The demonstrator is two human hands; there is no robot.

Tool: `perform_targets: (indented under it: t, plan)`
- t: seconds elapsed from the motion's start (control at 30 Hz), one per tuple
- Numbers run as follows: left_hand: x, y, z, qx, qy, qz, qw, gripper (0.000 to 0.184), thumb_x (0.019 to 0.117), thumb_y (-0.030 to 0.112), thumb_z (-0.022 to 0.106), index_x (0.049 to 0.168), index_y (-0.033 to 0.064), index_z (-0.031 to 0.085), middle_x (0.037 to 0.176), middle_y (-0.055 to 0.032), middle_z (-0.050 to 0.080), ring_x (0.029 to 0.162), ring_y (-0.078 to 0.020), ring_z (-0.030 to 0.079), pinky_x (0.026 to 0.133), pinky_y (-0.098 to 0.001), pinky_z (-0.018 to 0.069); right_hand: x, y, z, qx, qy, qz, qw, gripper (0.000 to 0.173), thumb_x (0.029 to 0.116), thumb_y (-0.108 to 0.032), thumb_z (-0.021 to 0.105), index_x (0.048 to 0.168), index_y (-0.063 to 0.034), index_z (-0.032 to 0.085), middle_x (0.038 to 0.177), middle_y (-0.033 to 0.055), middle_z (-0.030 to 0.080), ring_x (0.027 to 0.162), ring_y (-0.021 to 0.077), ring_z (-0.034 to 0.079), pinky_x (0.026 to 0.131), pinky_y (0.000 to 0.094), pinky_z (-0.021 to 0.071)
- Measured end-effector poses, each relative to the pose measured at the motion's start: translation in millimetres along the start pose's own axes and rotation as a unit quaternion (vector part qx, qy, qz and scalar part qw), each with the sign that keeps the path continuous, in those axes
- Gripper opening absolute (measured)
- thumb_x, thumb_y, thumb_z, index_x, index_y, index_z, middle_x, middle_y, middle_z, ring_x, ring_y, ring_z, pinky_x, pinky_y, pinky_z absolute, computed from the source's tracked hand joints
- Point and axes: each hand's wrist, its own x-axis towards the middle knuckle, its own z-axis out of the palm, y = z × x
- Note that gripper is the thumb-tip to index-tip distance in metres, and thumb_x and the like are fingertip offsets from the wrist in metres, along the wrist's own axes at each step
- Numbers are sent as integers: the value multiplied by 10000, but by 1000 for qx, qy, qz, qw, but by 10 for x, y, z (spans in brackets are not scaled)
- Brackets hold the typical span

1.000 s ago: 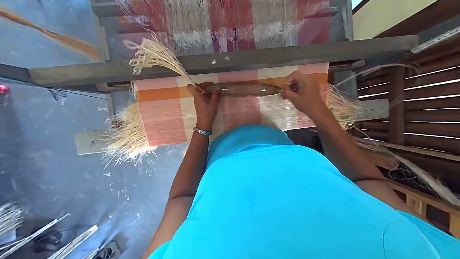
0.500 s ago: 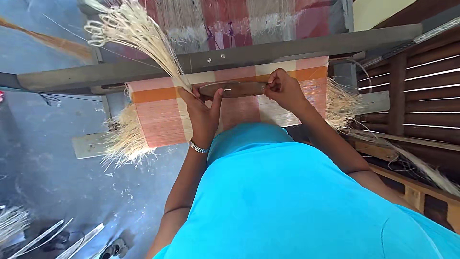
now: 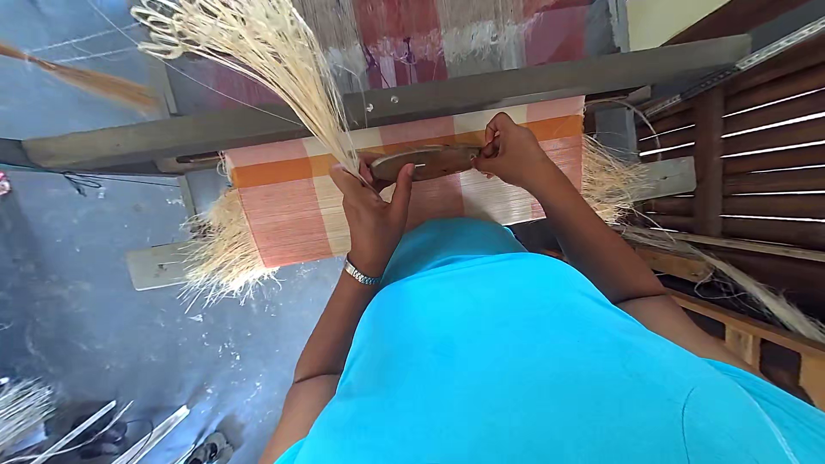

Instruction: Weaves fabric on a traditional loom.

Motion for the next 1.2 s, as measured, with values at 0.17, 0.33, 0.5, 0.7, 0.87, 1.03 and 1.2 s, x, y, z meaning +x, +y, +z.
perform_targets:
  t: [0.17,0.33,0.5,0.7,0.87,1.03,1.2]
  plan:
    - [1,-11,-119,-17,-1,-20,1000,526,951,82,728,1272,-54,333,1124,-136,597,970,-202,708,878,-403,641,-16,192,-139,-42,-71,-31,996,307,940,-176,740,1172,-16,617,914,117,724,818,239,706,814,485,578]
    - [-4,-169,-433,-113,-3,-164,980,506,988,185,693,1336,122,331,1149,2,590,961,-156,699,848,-400,638,-181,353,-391,11,-115,-146,983,179,1020,-190,620,1061,-67,743,875,42,725,770,121,660,768,367,558]
    - [-77,-306,-487,-271,24,-277,921,306,1009,122,637,1180,227,406,1070,34,632,951,-160,692,859,-394,620,-306,284,-403,143,-70,-209,965,153,1008,-129,636,1094,-41,726,904,7,709,785,27,623,743,225,536]
    - [-122,-405,-289,-308,106,-306,895,352,1020,107,623,1274,162,385,1126,-63,650,979,-248,713,890,-464,623,-272,292,43,387,39,-182,903,223,1002,-5,561,1195,-12,673,976,27,716,767,32,605,678,208,504]
    - [-166,-468,-196,-302,149,-269,902,492,1003,85,647,1357,145,311,1179,-100,627,1036,-292,701,908,-515,612,-313,293,348,480,79,-134,863,254,1019,-96,543,1241,-22,642,1151,40,704,797,30,586,666,193,469]
    - [-144,-490,-156,-247,58,-242,937,624,958,114,721,1410,151,293,1212,-66,596,1089,-261,671,939,-492,606,-214,285,404,527,114,-61,840,164,1099,-280,478,1150,-138,542,922,-25,563,644,35,458,584,189,406]
    - [157,-837,-478,-81,73,-194,975,565,1023,261,636,1405,2,309,1148,-52,579,948,-155,666,862,-398,606,-242,632,183,445,170,19,879,274,1104,-326,443,1259,-113,517,903,-26,586,644,44,503,582,219,446]
